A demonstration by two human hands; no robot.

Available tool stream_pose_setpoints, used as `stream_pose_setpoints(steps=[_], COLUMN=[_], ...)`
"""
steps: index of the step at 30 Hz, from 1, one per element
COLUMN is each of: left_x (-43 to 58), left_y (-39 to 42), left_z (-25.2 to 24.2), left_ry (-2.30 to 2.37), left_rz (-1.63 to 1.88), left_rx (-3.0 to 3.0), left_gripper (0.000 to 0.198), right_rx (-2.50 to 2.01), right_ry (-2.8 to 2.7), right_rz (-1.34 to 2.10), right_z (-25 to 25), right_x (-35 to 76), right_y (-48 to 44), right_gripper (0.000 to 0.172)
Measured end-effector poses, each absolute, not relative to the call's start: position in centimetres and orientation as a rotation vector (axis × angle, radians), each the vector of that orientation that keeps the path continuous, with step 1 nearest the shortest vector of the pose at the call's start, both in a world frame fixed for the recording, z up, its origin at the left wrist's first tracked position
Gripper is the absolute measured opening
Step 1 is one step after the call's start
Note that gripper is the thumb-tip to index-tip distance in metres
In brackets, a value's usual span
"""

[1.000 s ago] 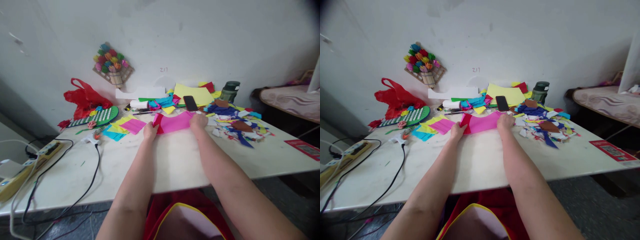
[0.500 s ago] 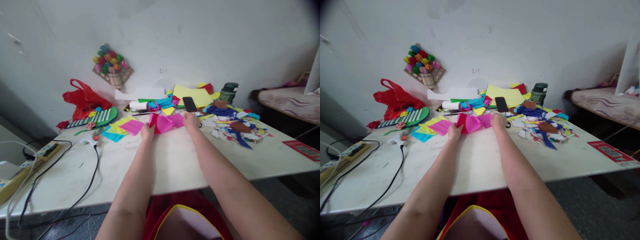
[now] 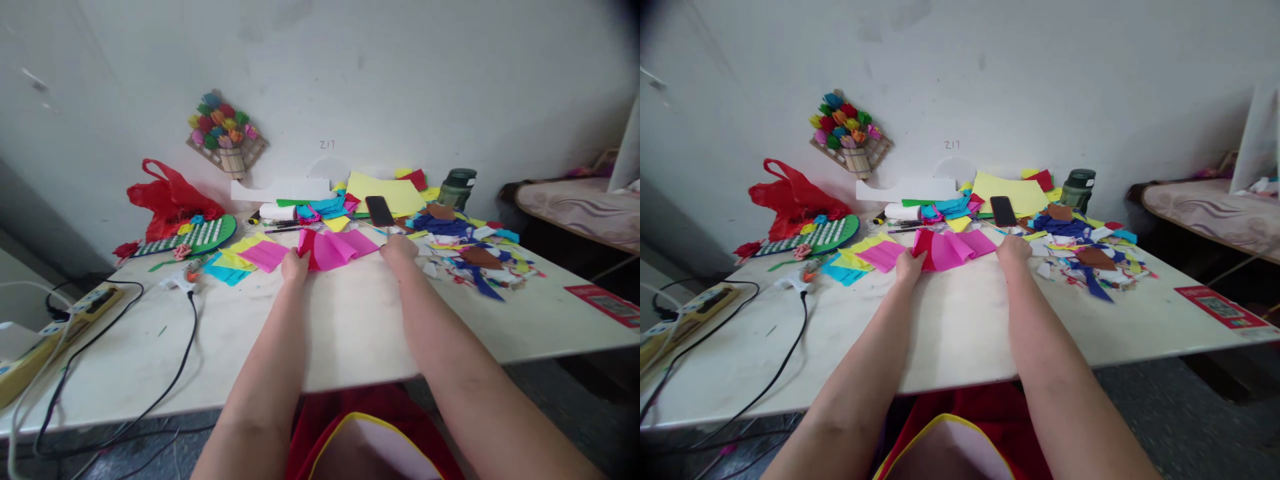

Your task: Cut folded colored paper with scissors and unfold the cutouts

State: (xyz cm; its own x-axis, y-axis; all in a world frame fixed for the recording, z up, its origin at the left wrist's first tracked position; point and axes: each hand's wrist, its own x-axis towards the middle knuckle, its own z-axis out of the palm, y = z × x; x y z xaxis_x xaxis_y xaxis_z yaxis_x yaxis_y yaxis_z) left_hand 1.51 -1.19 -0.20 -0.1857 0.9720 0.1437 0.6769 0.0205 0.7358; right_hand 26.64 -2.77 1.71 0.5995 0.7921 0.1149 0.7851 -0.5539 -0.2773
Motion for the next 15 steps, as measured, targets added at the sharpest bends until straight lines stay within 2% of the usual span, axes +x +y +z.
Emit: stream_pose_setpoints(steps=[6, 15], left_x=[1.5, 1.5], left_y=[-1.0, -0.4], left_z=[-0.3, -1.0], left_ry=[1.904, 1.898], left_rz=[0.999, 1.033], left_rx=[1.669, 1.683], left_gripper=[0.024, 0.019], right_rx=[-2.505, -2.354], right_ry=[-1.284, -1.074], right_rz=[0.031, 0.143], right_z=[2.4, 1.7], right_x=[26.4, 27.6], right_y=[-3.0, -2.4], right_gripper=[0.03, 0.038])
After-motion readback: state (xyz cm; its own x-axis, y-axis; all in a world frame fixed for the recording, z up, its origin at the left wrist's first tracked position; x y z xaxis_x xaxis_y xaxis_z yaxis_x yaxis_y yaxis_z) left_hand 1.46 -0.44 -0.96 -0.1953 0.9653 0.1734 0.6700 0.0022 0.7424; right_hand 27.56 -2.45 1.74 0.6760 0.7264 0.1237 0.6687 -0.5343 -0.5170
